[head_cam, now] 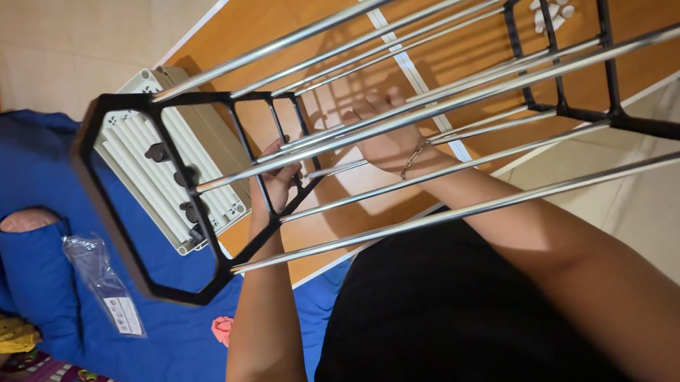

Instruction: The person assembles a metal drying rack and a white plastic storage unit on a wooden table. They insert metal rods into the rack frame, then attach white plastic legs to perforated trays and connect the trays with vertical supports to form a small shelving unit.

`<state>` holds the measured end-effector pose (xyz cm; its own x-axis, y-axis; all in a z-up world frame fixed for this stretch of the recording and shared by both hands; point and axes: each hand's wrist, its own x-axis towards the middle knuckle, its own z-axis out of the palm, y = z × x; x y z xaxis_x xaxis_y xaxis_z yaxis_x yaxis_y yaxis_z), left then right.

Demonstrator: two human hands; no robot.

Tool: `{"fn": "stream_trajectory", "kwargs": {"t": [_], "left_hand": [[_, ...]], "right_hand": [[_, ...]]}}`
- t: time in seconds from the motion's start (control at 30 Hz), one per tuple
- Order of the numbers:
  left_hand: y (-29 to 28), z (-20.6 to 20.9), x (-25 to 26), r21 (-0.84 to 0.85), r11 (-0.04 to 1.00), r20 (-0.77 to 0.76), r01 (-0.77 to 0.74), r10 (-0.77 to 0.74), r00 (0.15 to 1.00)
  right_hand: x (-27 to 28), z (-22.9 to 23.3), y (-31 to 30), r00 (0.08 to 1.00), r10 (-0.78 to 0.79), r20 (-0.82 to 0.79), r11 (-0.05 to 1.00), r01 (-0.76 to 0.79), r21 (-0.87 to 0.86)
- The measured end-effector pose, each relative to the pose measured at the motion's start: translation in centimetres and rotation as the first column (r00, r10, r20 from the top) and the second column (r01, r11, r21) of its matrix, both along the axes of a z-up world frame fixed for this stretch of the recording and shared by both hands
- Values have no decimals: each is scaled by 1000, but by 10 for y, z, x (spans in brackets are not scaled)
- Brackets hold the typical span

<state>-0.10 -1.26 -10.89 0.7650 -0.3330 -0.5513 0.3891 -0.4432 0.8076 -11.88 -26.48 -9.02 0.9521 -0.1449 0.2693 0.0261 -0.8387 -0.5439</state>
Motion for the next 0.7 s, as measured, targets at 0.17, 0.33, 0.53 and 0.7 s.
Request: {"fn": "stream_trajectory", "kwargs": {"t": [0.17, 0.33, 0.53, 0.7], "left_hand": [[-3, 4, -1, -31, 999, -26, -13, 13, 1000], [-4, 7, 0, -71, 997, -79, -16, 10, 997], [-4, 1, 0, -47, 999, -19, -24, 24, 1000], [-3, -2, -1, -23, 1000, 11, -14, 14, 1000]], "right_hand": [[-3, -9, 3, 998, -27, 51, 997, 31, -75], [2, -15, 8, 998, -57, 17, 990, 59, -128], [1, -10, 2, 988, -9, -153, 998, 1, -56], [-1, -7, 3, 1000, -22, 5, 997, 22, -71]]}}
